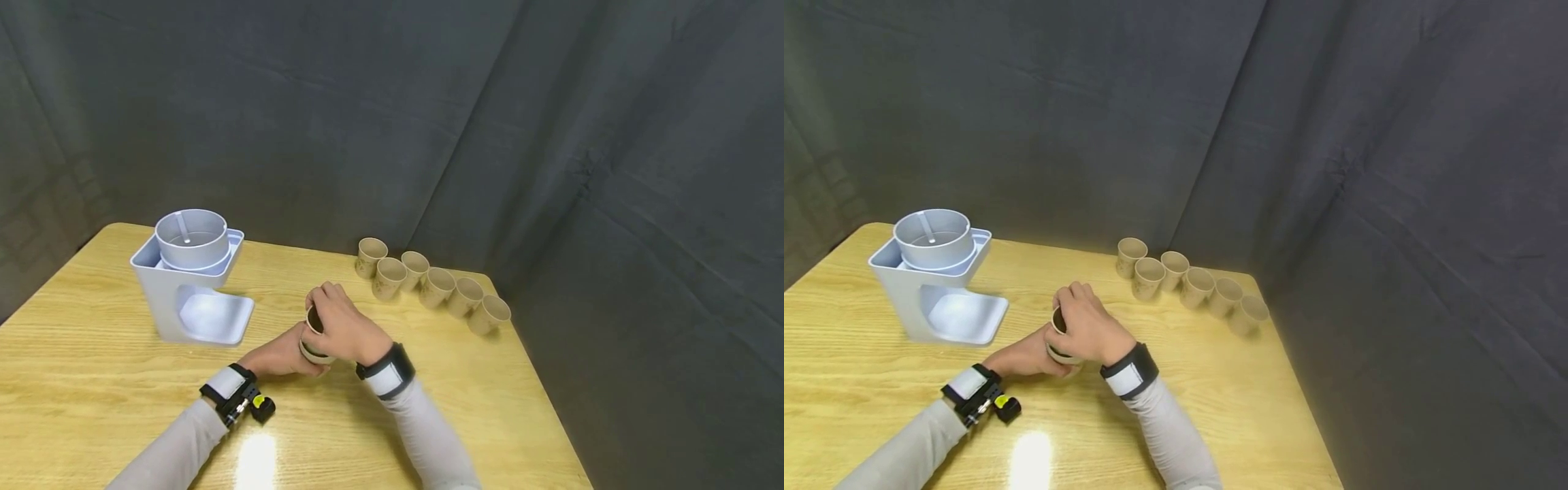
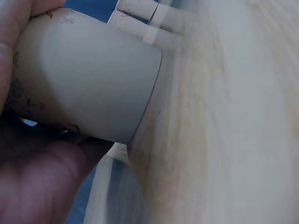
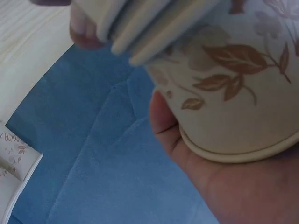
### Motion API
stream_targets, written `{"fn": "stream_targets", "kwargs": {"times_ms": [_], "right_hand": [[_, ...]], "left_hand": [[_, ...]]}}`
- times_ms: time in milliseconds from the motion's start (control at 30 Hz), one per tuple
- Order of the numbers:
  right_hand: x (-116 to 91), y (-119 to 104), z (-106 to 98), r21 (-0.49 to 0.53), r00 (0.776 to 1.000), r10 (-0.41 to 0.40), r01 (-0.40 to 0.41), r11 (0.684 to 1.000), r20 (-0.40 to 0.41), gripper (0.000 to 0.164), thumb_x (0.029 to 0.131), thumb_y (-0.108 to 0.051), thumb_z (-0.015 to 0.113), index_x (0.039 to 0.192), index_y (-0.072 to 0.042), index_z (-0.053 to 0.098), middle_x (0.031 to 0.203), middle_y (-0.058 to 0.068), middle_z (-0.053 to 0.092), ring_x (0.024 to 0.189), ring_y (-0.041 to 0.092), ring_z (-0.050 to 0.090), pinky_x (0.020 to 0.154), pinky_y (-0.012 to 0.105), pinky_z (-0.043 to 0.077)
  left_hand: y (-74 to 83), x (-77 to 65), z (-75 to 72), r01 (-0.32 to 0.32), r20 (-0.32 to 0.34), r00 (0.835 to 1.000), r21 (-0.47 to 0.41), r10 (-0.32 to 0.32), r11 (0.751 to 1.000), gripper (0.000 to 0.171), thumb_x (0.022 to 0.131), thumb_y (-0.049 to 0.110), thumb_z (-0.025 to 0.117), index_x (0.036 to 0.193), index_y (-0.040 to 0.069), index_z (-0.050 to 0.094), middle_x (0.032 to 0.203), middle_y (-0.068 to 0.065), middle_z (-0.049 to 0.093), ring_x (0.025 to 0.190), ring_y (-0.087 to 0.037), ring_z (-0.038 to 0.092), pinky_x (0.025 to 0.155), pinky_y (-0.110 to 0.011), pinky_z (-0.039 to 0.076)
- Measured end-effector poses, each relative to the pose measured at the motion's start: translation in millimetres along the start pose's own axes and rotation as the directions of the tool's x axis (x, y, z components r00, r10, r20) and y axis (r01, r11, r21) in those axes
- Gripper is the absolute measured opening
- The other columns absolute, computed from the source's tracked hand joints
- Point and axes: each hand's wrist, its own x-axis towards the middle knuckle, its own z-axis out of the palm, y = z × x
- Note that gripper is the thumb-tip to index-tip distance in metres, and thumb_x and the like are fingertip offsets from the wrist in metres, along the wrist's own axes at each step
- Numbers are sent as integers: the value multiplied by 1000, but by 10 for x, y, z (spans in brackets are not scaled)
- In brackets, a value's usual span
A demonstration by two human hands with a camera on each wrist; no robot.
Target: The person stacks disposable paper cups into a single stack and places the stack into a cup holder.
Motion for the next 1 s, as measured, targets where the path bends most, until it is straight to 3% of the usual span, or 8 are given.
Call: {"fn": "stream_targets", "kwargs": {"times_ms": [200, 333, 767, 900, 1000], "right_hand": [[16, -46, 107, -27, 993, 45, -43, 999, 107, 30, 82, -28, 64, 105, -13, 52, 97, -2, 45, 91, 15, 41, 74, 20, 37], [12, -72, 173, -71, 988, 53, -43, 997, 145, 30, 81, -30, 66, 101, -14, 52, 95, -2, 44, 90, 15, 40, 73, 20, 35], [37, -76, 259, -137, 992, 46, -30, 990, 116, 25, 78, -31, 64, 93, -16, 51, 92, -3, 42, 87, 15, 38, 75, 21, 33], [58, -45, 229, -88, 988, 32, -19, 996, 148, 25, 81, -33, 64, 94, -17, 51, 94, -3, 43, 88, 15, 39, 73, 20, 34], [80, 48, 176, 28, 985, -6, 1, 1000, 170, 21, 85, -32, 64, 96, -17, 54, 96, -3, 47, 90, 13, 42, 75, 18, 37]], "left_hand": [[-15, 1, -9, -70, 6, 998, 83, 70, 994, 56, 90, 17, 77, 135, 13, 44, 119, -3, 51, 100, -13, 53, 86, -26, 49], [-33, -1, -3, -90, 7, 996, 127, 90, 988, 51, 90, 18, 76, 133, 11, 47, 121, -4, 51, 104, -11, 51, 90, -25, 48], [-59, -7, -15, -33, -8, 999, 159, 35, 987, 49, 89, 22, 77, 128, 8, 50, 118, -4, 52, 101, -12, 51, 88, -25, 47], [-53, -14, -22, -44, 3, 999, 137, 44, 990, 47, 90, 20, 76, 128, 10, 50, 116, -3, 52, 99, -10, 52, 86, -26, 48], [-53, -8, -12, -52, 8, 999, 105, 52, 993, 47, 90, 18, 77, 128, 10, 50, 114, -4, 55, 96, -13, 54, 84, -26, 49]]}}
